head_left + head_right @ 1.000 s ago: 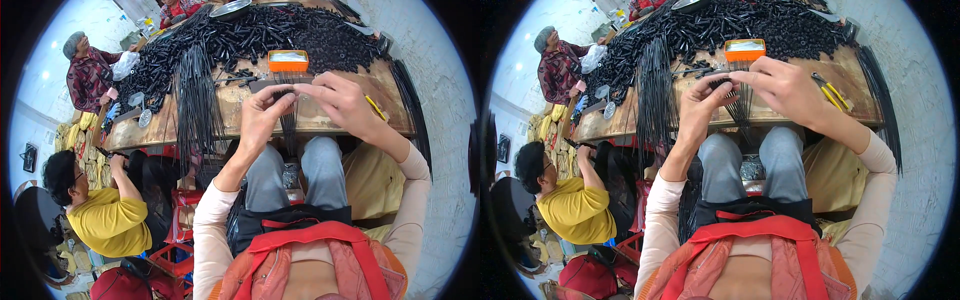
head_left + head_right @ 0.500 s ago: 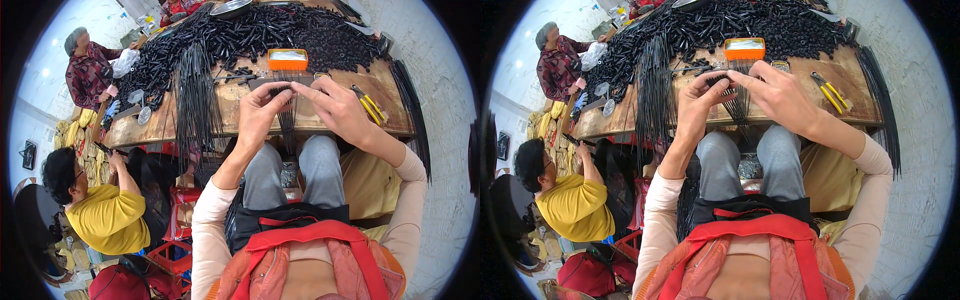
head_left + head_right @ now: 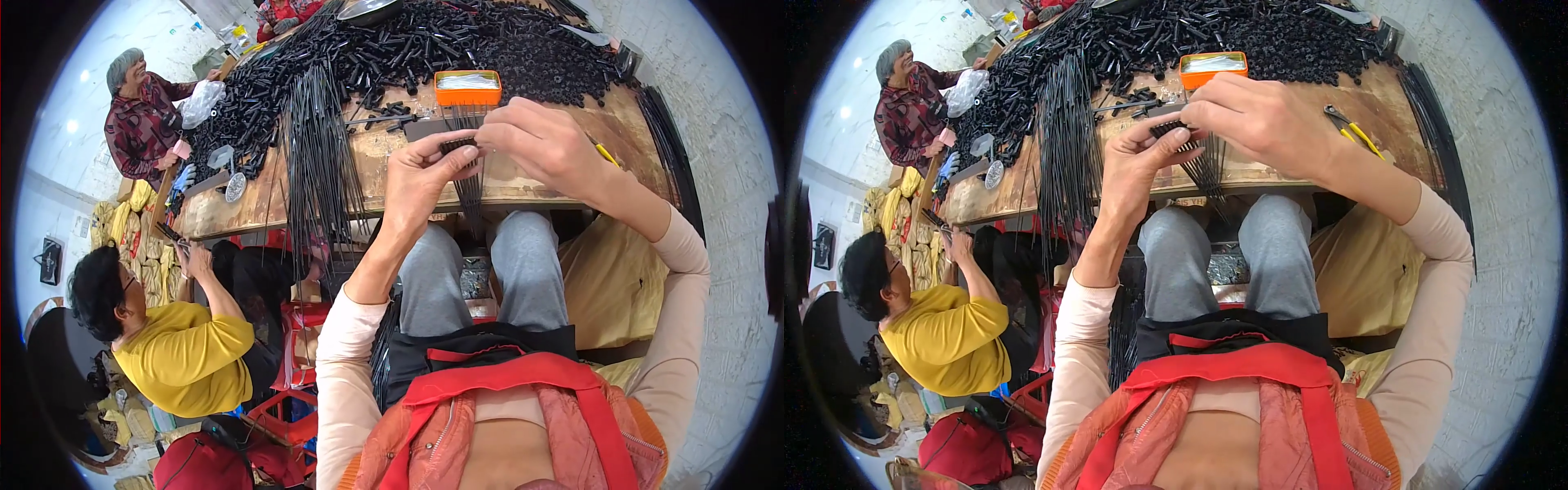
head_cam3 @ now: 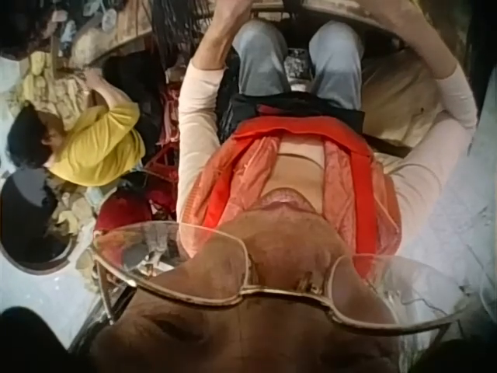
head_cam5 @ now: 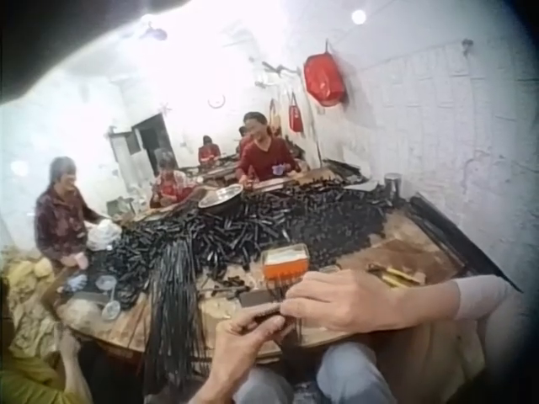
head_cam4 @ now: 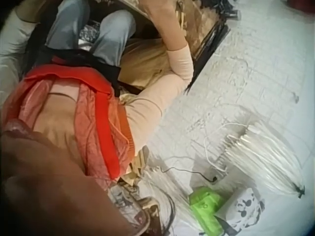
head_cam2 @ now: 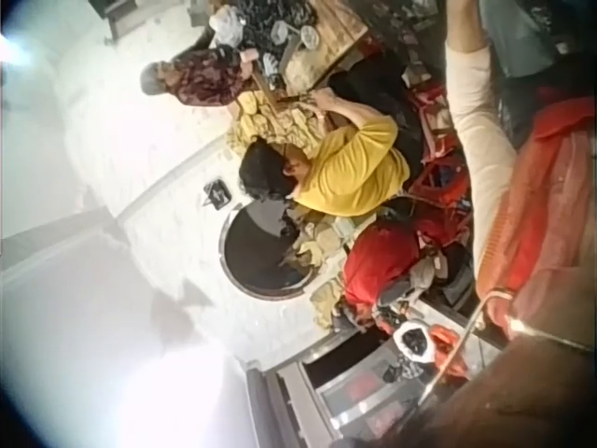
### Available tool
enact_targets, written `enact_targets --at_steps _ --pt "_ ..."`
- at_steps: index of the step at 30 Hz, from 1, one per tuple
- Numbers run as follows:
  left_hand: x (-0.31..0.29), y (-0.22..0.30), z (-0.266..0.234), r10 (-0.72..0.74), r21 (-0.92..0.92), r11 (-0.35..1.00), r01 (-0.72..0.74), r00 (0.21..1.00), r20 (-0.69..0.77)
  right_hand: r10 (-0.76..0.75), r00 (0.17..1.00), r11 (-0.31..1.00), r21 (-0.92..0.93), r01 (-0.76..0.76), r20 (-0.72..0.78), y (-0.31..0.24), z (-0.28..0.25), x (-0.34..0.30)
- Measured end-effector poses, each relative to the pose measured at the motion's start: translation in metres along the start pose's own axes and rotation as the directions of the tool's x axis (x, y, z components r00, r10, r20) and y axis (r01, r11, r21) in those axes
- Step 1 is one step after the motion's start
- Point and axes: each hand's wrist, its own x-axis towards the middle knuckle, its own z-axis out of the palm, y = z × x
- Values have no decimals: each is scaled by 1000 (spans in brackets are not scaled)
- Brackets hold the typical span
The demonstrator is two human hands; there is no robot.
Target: Assembling black rods into a plastic base and trimming them using pliers at a workbench.
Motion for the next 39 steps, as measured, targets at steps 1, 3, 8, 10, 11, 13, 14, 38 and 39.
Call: enact_targets --at_steps 1,3,8,10,11,13,14,38,39 --pt "-1 1 -1 0 3 1000 0 1000 -5 -26 999 1000 11 27 -41 0 1 2" --pt "-2 1 -3 16 -15 1000 -16 1000 -21 37 999 997 -73 -38 -13 -5 -9 -4" --pt "-1 -2 -5 12 39 999 -13 1000 26 109 991 990 -96 -102 76 2 -16 -18" --pt "-1 -3 -5 17 42 999 -18 999 32 124 989 992 2 -125 83 0 -14 -13" --pt "-1 -3 -3 22 19 1000 -23 999 40 123 989 992 1 -124 83 -1 -12 -11" --pt "1 -6 -6 24 -3 1000 -24 999 48 126 992 990 67 -127 24 -1 -7 -9" --pt "3 -12 -13 -57 104 993 46 993 104 130 991 989 67 -131 24 -1 -6 -6" --pt "23 -116 -49 13 888 96 -449 893 450 580 751 814 -248 -524 316 234 178 -47" --pt "24 -112 -46 -33 894 81 -440 896 444 600 709 799 -246 -548 370 241 179 -48"
